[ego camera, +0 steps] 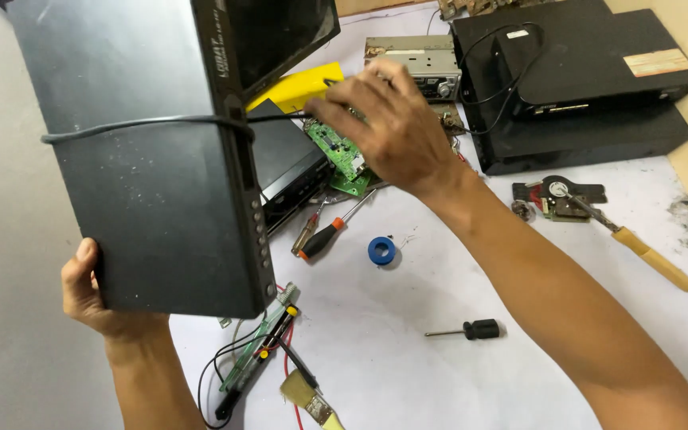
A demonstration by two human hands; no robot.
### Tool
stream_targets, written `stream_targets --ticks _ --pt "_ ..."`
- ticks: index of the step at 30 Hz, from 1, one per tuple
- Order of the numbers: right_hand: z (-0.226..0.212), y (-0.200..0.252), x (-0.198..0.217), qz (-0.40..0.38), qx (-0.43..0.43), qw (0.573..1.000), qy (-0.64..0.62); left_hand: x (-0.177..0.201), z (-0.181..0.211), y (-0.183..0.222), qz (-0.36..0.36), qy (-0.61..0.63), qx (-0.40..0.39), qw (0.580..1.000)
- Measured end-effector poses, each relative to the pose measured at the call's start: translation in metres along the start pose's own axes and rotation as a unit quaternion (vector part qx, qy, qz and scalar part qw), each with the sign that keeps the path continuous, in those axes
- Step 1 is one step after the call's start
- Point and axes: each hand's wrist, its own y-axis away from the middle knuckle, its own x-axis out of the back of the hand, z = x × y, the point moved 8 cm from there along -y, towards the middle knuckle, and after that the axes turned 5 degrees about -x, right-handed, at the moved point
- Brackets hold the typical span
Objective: Unscrewing the metal casing of electronic devices using a manual screwdriver on a repair workbench to access internal components.
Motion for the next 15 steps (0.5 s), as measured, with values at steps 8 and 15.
stream_targets --ticks 8,15 --pt "-0.003 0.012 0.017 -0.121 -0.061 0.975 -0.176 0.001 -0.027 -0.003 0.010 -0.058 0.041 0.997" --pt "0.049 0.070 -0.103 -0.218 -0.127 0.964 -0.080 -0.024 0.000 0.001 0.001 0.064 -0.021 0.998"
